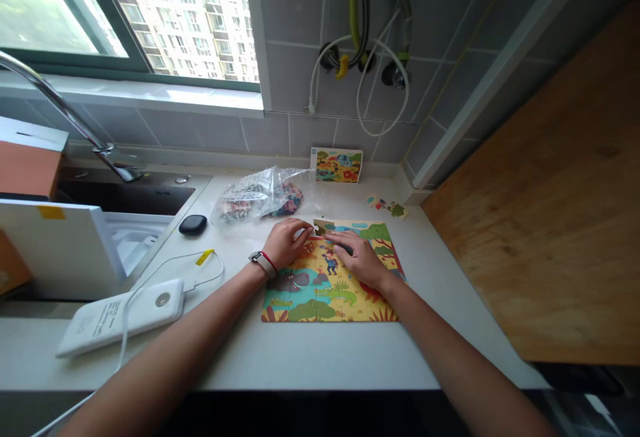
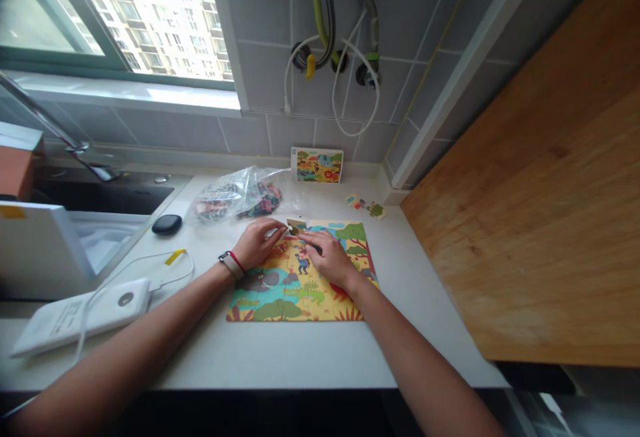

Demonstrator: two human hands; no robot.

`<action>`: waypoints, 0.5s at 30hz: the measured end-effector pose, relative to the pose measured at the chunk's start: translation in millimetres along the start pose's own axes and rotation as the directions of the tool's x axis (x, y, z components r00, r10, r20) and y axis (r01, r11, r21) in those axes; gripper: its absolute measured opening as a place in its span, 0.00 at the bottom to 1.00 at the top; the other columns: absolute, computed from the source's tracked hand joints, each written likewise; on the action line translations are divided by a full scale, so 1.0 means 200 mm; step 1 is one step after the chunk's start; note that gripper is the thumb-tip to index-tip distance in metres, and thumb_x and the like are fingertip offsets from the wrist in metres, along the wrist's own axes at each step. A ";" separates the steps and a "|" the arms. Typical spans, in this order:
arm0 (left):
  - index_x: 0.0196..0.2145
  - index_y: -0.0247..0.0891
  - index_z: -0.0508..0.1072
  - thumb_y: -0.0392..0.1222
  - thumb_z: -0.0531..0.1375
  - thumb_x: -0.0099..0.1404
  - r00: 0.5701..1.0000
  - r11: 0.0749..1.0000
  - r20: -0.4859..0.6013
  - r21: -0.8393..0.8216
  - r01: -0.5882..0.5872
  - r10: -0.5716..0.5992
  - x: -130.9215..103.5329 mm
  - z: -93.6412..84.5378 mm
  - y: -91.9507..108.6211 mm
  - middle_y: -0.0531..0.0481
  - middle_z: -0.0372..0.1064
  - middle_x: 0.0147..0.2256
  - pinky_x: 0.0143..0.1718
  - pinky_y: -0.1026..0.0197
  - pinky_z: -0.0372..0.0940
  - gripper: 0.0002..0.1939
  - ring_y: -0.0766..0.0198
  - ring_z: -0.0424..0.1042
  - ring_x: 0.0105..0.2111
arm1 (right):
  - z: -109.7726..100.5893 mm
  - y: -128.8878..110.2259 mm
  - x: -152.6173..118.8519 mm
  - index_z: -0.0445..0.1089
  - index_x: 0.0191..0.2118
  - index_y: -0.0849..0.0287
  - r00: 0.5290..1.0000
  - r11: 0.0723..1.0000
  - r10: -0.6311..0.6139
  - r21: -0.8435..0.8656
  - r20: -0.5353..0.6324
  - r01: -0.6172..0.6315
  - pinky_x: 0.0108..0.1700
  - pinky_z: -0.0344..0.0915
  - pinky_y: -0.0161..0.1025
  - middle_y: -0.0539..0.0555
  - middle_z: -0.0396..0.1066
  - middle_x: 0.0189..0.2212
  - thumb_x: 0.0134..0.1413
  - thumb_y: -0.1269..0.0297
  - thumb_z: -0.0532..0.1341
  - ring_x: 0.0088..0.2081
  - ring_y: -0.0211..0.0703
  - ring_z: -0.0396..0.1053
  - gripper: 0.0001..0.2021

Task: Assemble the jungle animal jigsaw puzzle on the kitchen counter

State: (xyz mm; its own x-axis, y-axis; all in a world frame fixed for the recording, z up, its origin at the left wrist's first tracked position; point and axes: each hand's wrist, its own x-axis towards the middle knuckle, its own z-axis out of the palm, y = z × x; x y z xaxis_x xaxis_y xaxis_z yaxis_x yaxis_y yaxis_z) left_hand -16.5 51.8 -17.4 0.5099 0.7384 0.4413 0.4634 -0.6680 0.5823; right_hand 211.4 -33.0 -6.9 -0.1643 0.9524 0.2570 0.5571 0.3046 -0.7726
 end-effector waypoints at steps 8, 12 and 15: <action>0.53 0.37 0.73 0.60 0.52 0.76 0.959 0.880 -0.110 -0.434 0.191 -0.263 0.01 -0.04 0.03 0.45 0.81 0.38 0.41 0.58 0.72 0.24 0.59 0.79 0.38 | 0.00 0.02 0.01 0.81 0.50 0.56 0.978 0.985 0.133 0.131 -0.158 -0.113 0.63 0.68 0.51 0.58 0.80 0.52 0.63 0.62 0.59 0.56 0.52 0.75 0.16; 0.33 0.37 0.75 0.70 0.49 0.73 0.904 0.764 -0.167 -0.606 0.220 -0.393 0.04 -0.07 0.01 0.53 0.66 0.18 0.24 0.63 0.66 0.33 0.64 0.70 0.20 | 0.00 0.01 0.00 0.81 0.50 0.57 0.981 0.982 0.141 0.144 -0.131 -0.121 0.58 0.71 0.49 0.58 0.81 0.49 0.63 0.61 0.59 0.51 0.51 0.78 0.16; 0.22 0.41 0.67 0.73 0.48 0.72 0.859 0.741 -0.243 -0.639 0.207 -0.450 0.06 -0.08 -0.02 0.57 0.53 0.13 0.18 0.63 0.59 0.36 0.67 0.60 0.14 | 0.00 0.01 0.00 0.82 0.48 0.56 0.984 0.981 0.154 0.135 -0.092 -0.141 0.57 0.72 0.49 0.58 0.82 0.48 0.63 0.61 0.59 0.50 0.52 0.79 0.15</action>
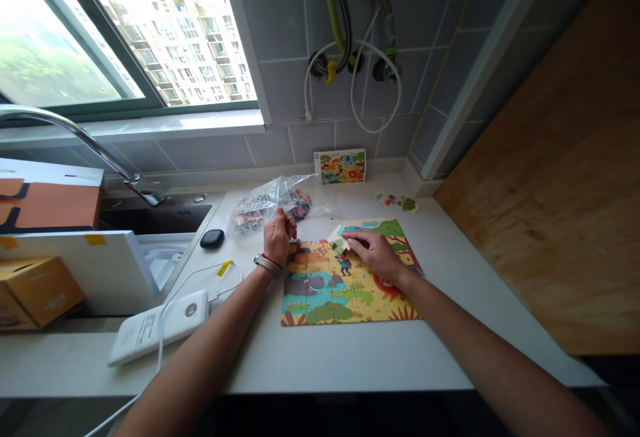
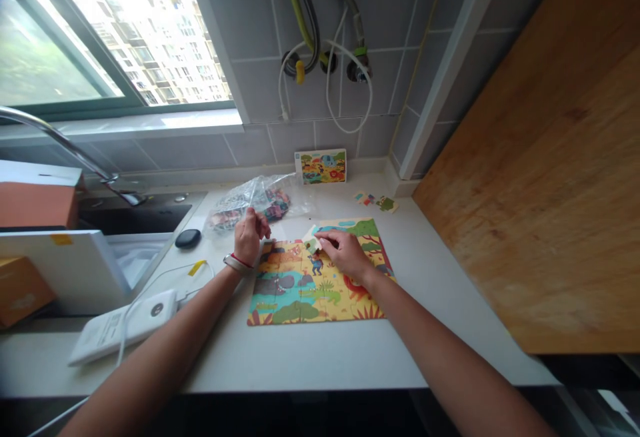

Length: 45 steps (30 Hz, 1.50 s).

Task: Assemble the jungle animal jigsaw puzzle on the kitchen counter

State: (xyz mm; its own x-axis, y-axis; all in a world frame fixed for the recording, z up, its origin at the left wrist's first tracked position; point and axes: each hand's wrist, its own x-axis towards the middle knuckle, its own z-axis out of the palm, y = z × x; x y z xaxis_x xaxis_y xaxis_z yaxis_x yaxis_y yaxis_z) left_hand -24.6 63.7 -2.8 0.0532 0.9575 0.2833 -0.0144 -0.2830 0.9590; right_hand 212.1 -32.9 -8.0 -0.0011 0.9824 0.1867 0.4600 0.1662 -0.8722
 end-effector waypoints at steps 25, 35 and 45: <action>0.55 0.44 0.78 0.48 0.57 0.75 0.732 0.608 0.666 0.523 -0.597 0.145 -0.09 0.03 -0.05 0.41 0.73 0.56 0.58 0.44 0.67 0.17 0.49 0.71 0.55 | 0.02 0.04 0.05 0.69 0.66 0.53 0.980 0.829 -0.005 -0.547 0.199 0.115 0.73 0.50 0.57 0.55 0.58 0.71 0.68 0.67 0.50 0.74 0.55 0.50 0.25; 0.55 0.44 0.78 0.48 0.57 0.75 0.731 0.597 0.671 0.538 -0.595 0.124 -0.09 0.03 -0.05 0.41 0.72 0.57 0.59 0.44 0.67 0.17 0.48 0.71 0.56 | 0.03 0.03 0.03 0.67 0.67 0.43 0.986 0.821 0.059 -0.569 0.155 0.041 0.73 0.45 0.62 0.52 0.51 0.74 0.69 0.64 0.53 0.76 0.60 0.41 0.25; 0.54 0.43 0.78 0.48 0.56 0.75 0.724 0.593 0.677 0.533 -0.603 0.128 -0.09 0.03 -0.04 0.41 0.72 0.57 0.59 0.44 0.67 0.16 0.48 0.71 0.56 | 0.00 -0.01 0.01 0.66 0.68 0.43 0.970 0.832 0.099 -0.553 0.222 0.042 0.73 0.40 0.64 0.56 0.45 0.76 0.68 0.43 0.57 0.76 0.66 0.35 0.28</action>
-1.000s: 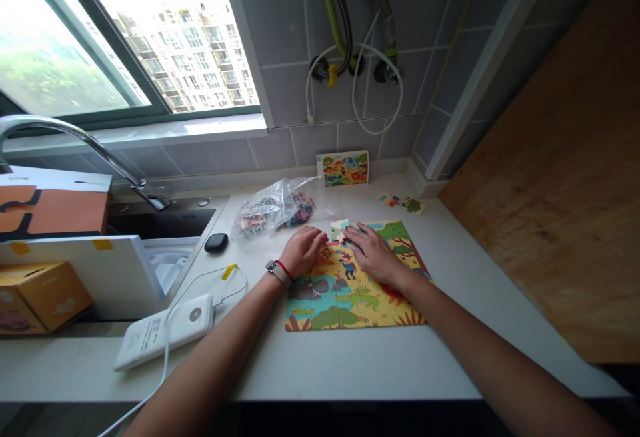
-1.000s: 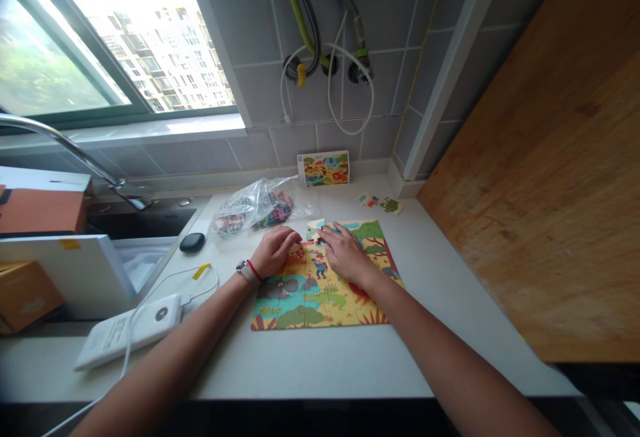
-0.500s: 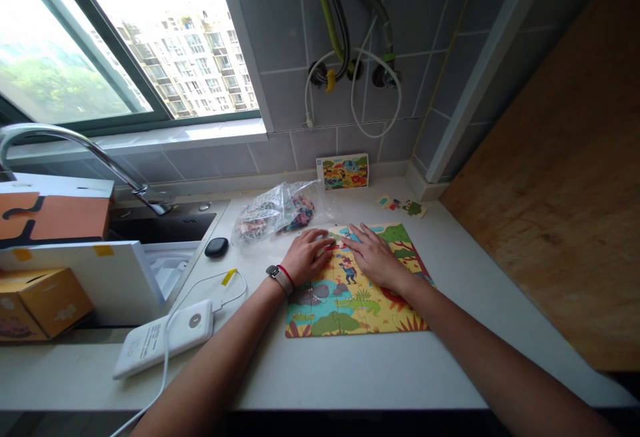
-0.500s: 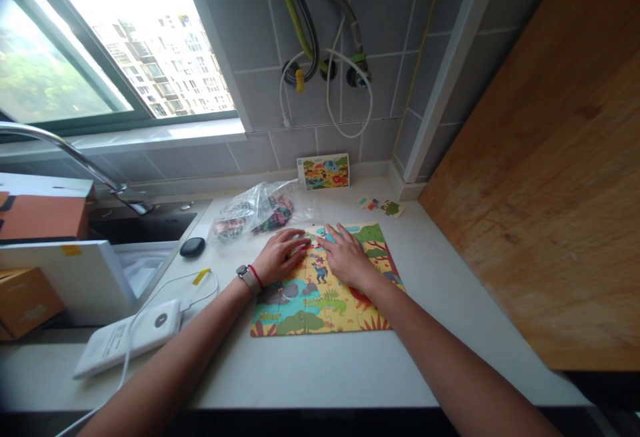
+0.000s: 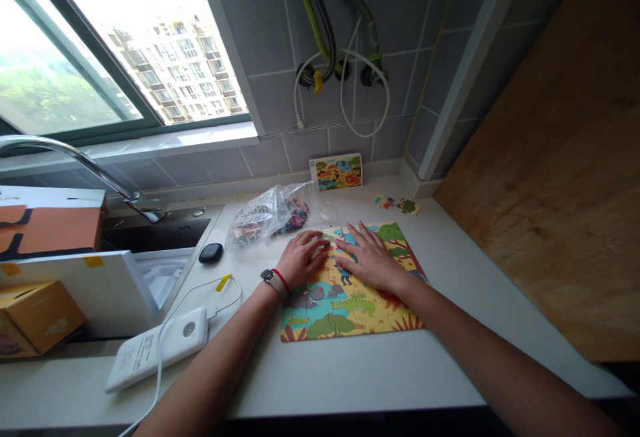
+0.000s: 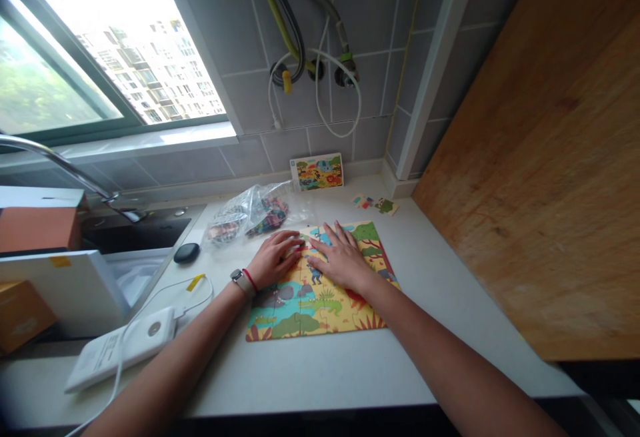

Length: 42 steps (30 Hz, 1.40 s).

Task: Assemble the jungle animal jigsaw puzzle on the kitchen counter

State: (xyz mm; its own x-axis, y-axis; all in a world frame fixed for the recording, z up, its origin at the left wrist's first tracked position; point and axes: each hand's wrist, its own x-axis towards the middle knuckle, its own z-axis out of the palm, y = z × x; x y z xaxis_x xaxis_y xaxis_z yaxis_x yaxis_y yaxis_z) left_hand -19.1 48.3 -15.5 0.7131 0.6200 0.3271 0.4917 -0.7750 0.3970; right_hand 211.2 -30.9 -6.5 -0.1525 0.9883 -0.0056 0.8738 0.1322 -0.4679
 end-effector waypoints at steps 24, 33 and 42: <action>0.56 0.42 0.77 0.47 0.56 0.74 0.997 0.994 -0.046 0.078 0.073 -0.069 -0.01 0.03 -0.03 0.40 0.70 0.58 0.60 0.41 0.67 0.18 0.45 0.69 0.57 | 0.00 0.04 0.02 0.81 0.48 0.54 0.966 0.995 -0.019 0.093 -0.258 0.045 0.66 0.63 0.53 0.61 0.72 0.59 0.64 0.60 0.61 0.60 0.55 0.68 0.13; 0.58 0.44 0.78 0.28 0.53 0.64 0.995 0.994 -0.021 0.031 0.102 -0.101 -0.02 0.06 -0.10 0.43 0.68 0.62 0.64 0.42 0.64 0.29 0.48 0.67 0.61 | 0.04 0.08 0.00 0.75 0.62 0.51 0.994 0.998 -0.010 0.066 -0.105 0.017 0.73 0.49 0.61 0.58 0.58 0.71 0.65 0.53 0.61 0.73 0.63 0.50 0.23; 0.57 0.46 0.79 0.28 0.54 0.63 0.989 0.988 0.050 -0.060 0.142 -0.139 -0.01 0.07 -0.14 0.46 0.66 0.65 0.68 0.39 0.59 0.29 0.47 0.64 0.65 | 0.01 0.09 0.01 0.67 0.67 0.45 0.996 0.986 0.065 0.147 0.068 -0.074 0.74 0.39 0.65 0.52 0.46 0.76 0.69 0.61 0.52 0.77 0.63 0.34 0.24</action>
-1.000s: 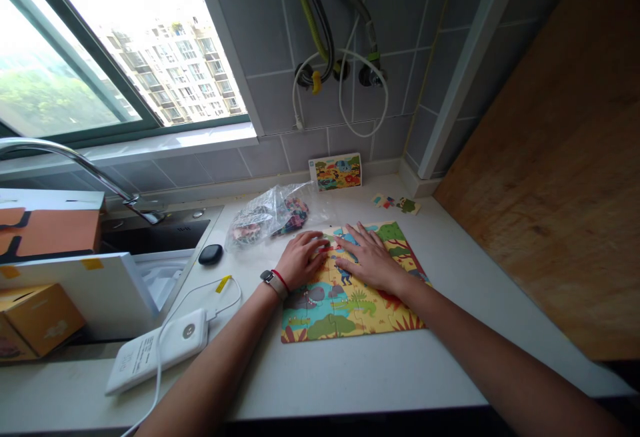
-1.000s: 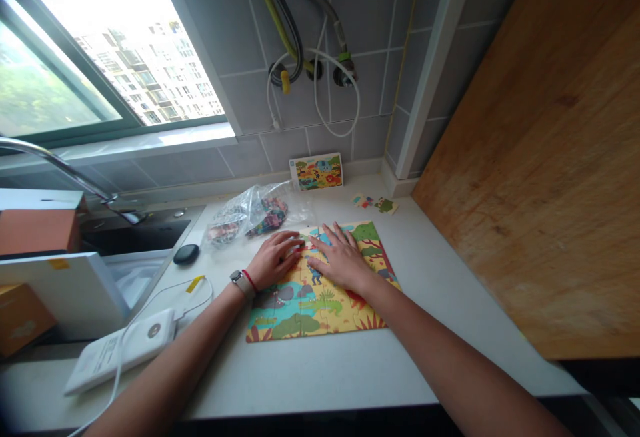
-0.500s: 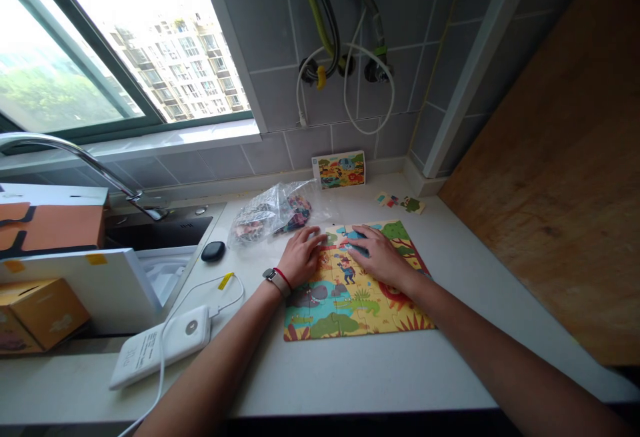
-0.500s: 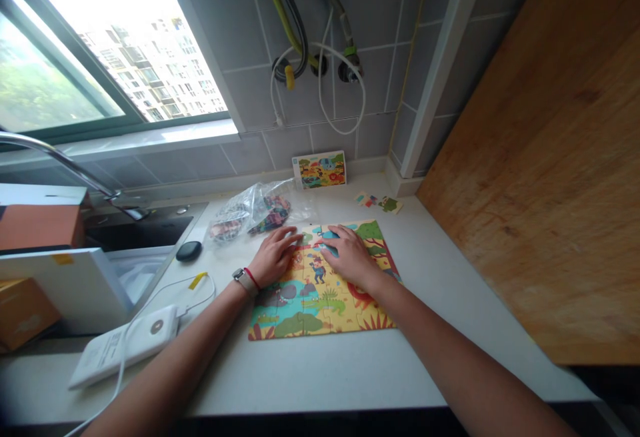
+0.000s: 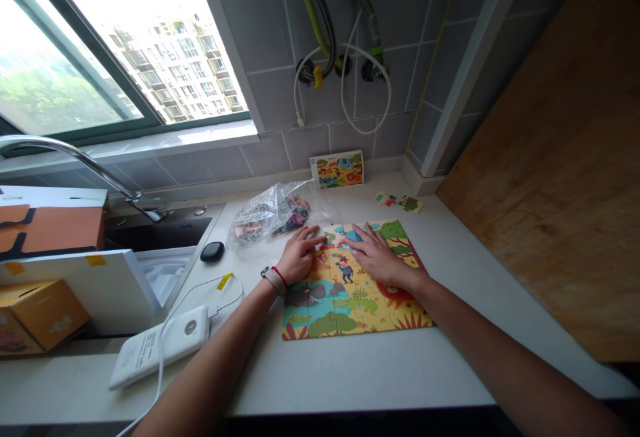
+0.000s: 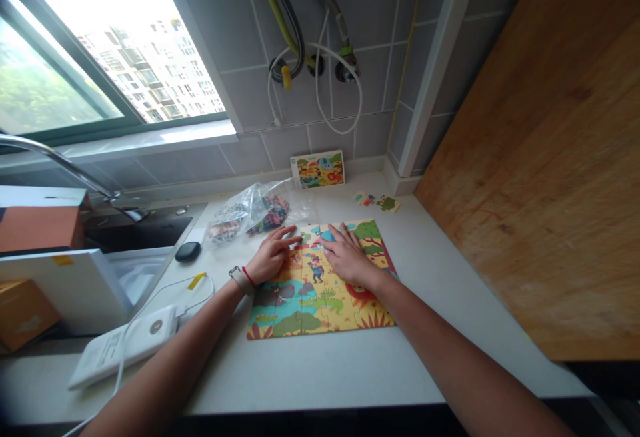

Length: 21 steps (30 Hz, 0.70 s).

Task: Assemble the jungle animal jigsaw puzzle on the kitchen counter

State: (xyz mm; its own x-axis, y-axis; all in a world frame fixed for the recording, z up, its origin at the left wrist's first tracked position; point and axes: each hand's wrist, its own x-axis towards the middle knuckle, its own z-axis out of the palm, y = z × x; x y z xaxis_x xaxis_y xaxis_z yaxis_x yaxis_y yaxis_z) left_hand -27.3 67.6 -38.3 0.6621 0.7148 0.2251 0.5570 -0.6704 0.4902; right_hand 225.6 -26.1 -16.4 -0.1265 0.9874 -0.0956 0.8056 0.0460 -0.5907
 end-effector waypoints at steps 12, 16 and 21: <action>0.51 0.44 0.81 0.38 0.60 0.69 0.994 0.993 -0.026 -0.056 -0.105 0.103 0.00 -0.05 0.11 0.46 0.75 0.57 0.65 0.39 0.62 0.15 0.48 0.70 0.60 | -0.02 -0.08 0.02 0.71 0.65 0.57 0.986 0.983 0.163 0.091 -0.032 -0.160 0.75 0.35 0.59 0.58 0.45 0.76 0.69 0.60 0.56 0.77 0.62 0.33 0.23; 0.49 0.42 0.80 0.38 0.62 0.68 0.992 0.994 -0.100 -0.068 -0.088 0.081 0.00 -0.05 0.14 0.44 0.79 0.48 0.58 0.46 0.69 0.13 0.51 0.75 0.52 | -0.04 -0.10 0.01 0.75 0.61 0.53 0.985 0.980 0.171 0.105 -0.029 -0.167 0.75 0.36 0.57 0.55 0.48 0.75 0.68 0.64 0.56 0.77 0.60 0.36 0.21; 0.49 0.41 0.80 0.39 0.63 0.68 0.994 0.995 -0.105 -0.085 -0.045 0.036 -0.01 -0.04 0.13 0.43 0.78 0.49 0.57 0.50 0.71 0.13 0.52 0.76 0.52 | -0.05 -0.11 0.01 0.73 0.64 0.48 0.984 0.976 0.167 0.135 0.054 -0.173 0.74 0.28 0.65 0.52 0.43 0.76 0.67 0.64 0.56 0.77 0.63 0.29 0.22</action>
State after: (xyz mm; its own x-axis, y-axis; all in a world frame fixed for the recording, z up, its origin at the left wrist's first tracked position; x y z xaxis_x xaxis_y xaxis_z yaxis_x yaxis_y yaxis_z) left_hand -18.6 49.7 -18.3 0.6257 0.7071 0.3295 0.4819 -0.6825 0.5496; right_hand 213.5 -24.6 4.5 -0.0212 0.9715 -0.2361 0.7294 -0.1464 -0.6682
